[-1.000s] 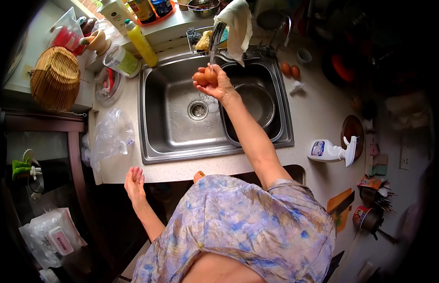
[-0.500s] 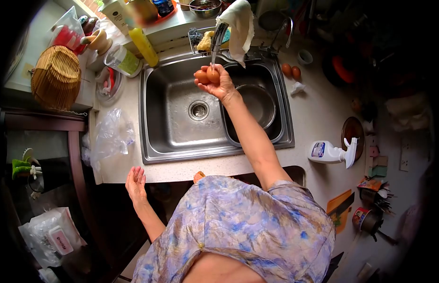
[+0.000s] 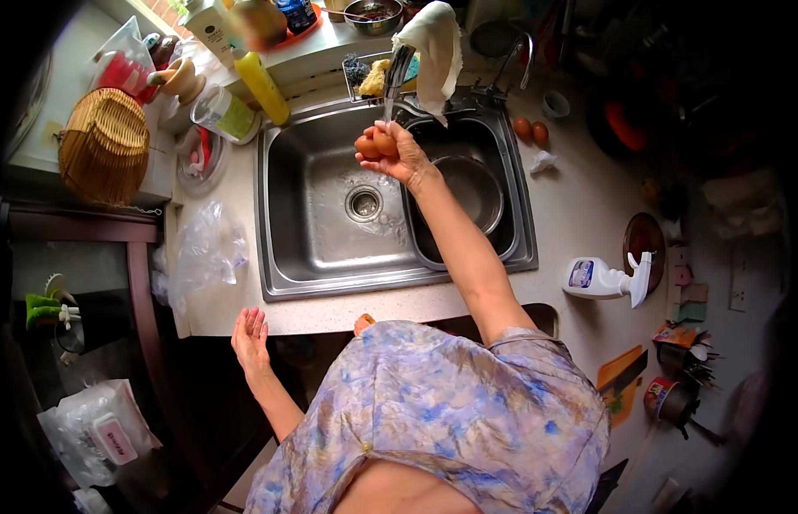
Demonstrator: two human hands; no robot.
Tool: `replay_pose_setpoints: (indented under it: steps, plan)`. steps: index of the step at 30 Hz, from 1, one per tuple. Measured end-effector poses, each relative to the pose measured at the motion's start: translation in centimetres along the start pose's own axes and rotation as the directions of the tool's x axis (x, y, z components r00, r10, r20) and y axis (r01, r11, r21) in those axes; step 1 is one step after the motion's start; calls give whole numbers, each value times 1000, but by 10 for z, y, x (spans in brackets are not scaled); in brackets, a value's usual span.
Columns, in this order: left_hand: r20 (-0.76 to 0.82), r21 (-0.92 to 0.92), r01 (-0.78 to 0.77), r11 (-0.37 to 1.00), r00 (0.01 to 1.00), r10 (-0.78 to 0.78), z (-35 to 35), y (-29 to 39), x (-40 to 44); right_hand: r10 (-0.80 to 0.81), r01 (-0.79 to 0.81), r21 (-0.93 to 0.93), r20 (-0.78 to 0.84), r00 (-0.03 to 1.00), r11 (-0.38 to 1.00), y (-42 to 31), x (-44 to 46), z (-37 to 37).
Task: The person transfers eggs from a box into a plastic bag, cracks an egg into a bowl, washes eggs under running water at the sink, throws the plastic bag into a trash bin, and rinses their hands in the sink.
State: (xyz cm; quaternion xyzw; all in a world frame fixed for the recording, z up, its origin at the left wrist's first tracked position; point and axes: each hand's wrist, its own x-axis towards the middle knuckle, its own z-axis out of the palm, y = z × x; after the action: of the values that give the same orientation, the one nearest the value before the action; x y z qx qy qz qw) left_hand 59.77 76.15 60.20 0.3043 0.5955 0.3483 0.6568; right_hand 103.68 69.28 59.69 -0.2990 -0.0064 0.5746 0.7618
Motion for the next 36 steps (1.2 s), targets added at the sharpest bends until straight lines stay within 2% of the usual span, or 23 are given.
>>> replay_pose_setpoints:
  steps: [3,8,12,15,19,25,28,33,36]
  plan:
    - [5,-3,-13,1000,1000,13,0,3,1,-7,6,-54,-6,1000,999,-4,-16,-2]
    - [2,7,1,1000,1000,-1,-4,-4,0,-15,15,-41,3,1000,999,-12,-35,-11]
    - [9,5,15,1000,1000,-15,-2,-7,0,-32,29,-67,-42,999,997,-14,-22,-2]
    - [22,14,5,1000,1000,-5,5,-1,-2,-24,24,-53,7,1000,998,-13,-13,-1]
    - [26,8,-9,1000,1000,9,7,2,-3,-27,24,-96,-27,999,995,-15,-23,-3]
    - [24,40,23,999,999,-24,6,-4,-4,42,-42,-75,0,999,996,-14,-4,-3]
    - [42,61,27,998,999,-30,9,-4,-2,4,-8,-230,-18,1000,973,-15,-5,3]
    - [49,50,11,999,999,-13,12,0,-2,54,-52,-162,6,999,985,-21,-23,-4]
    - [50,55,25,998,998,-28,13,-2,-4,35,-34,-56,20,999,998,-23,-23,-6]
